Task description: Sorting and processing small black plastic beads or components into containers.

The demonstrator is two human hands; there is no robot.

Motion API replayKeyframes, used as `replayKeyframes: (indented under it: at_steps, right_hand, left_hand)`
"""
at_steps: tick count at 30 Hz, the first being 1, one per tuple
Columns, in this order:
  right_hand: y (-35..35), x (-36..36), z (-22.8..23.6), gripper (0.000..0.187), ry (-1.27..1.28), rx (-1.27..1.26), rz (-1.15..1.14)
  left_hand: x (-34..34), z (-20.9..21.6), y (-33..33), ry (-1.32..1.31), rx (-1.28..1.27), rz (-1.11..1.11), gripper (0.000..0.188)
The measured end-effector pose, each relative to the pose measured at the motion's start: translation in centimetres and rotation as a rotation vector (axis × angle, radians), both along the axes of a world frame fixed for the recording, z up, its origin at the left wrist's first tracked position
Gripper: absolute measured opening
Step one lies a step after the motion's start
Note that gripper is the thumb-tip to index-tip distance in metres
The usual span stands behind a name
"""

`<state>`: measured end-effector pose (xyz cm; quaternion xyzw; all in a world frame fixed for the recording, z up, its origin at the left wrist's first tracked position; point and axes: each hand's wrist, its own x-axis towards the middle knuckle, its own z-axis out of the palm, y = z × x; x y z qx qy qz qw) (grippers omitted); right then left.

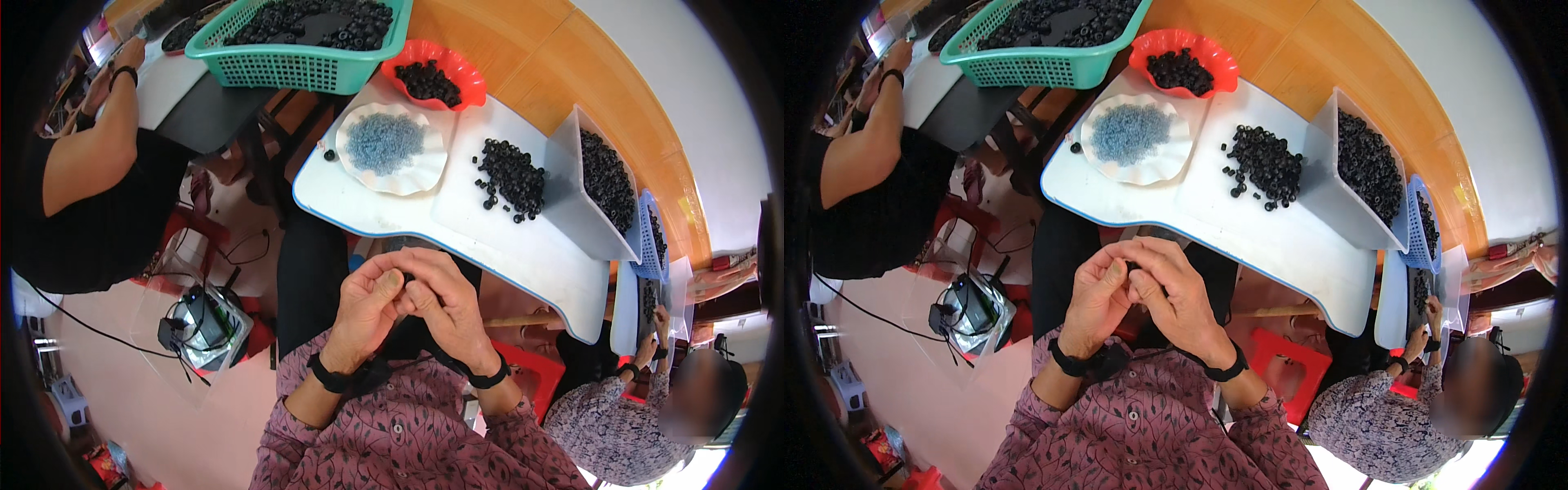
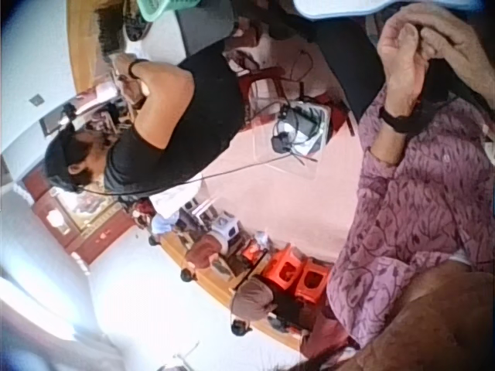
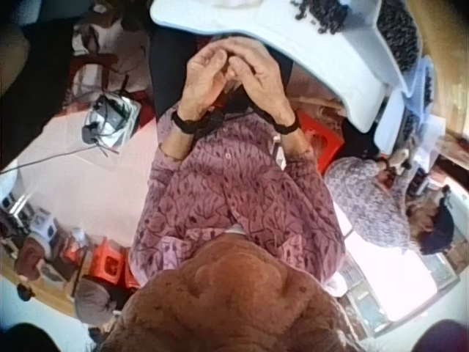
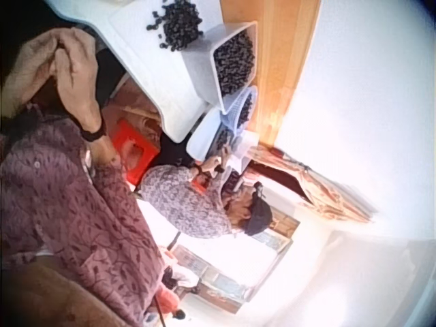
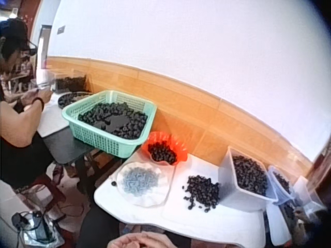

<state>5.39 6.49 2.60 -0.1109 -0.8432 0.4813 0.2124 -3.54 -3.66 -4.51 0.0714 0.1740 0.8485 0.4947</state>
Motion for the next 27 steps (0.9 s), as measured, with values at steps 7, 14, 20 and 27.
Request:
replayKeyframes:
  at_steps: [7, 14, 20, 27]
  right_hand:
    - [2.5, -0.6, -0.8, 0.015, -0.122, -0.059, -0.048]
    - [12.8, -8.4, 0.6, 0.021, -0.126, -0.082, -0.275]
    - [19.5, -13.8, 1.5, 0.036, 0.21, -0.262, -0.334]
    - [15.2, -11.9, -1.5, 0.018, -0.207, 0.007, -0.278]
  left_hand:
    - [-0.3, 0.4, 0.1, 0.007, -0.152, -0.003, 0.029]
    - [-0.8, -0.2, -0.4, 0.041, -0.182, -0.011, 0.026]
    - [-0.9, -0.3, -0.2, 0.047, -0.163, -0.022, 0.025]
    - [-1.5, -0.8, -0.4, 0.035, -0.186, -0.005, 0.024]
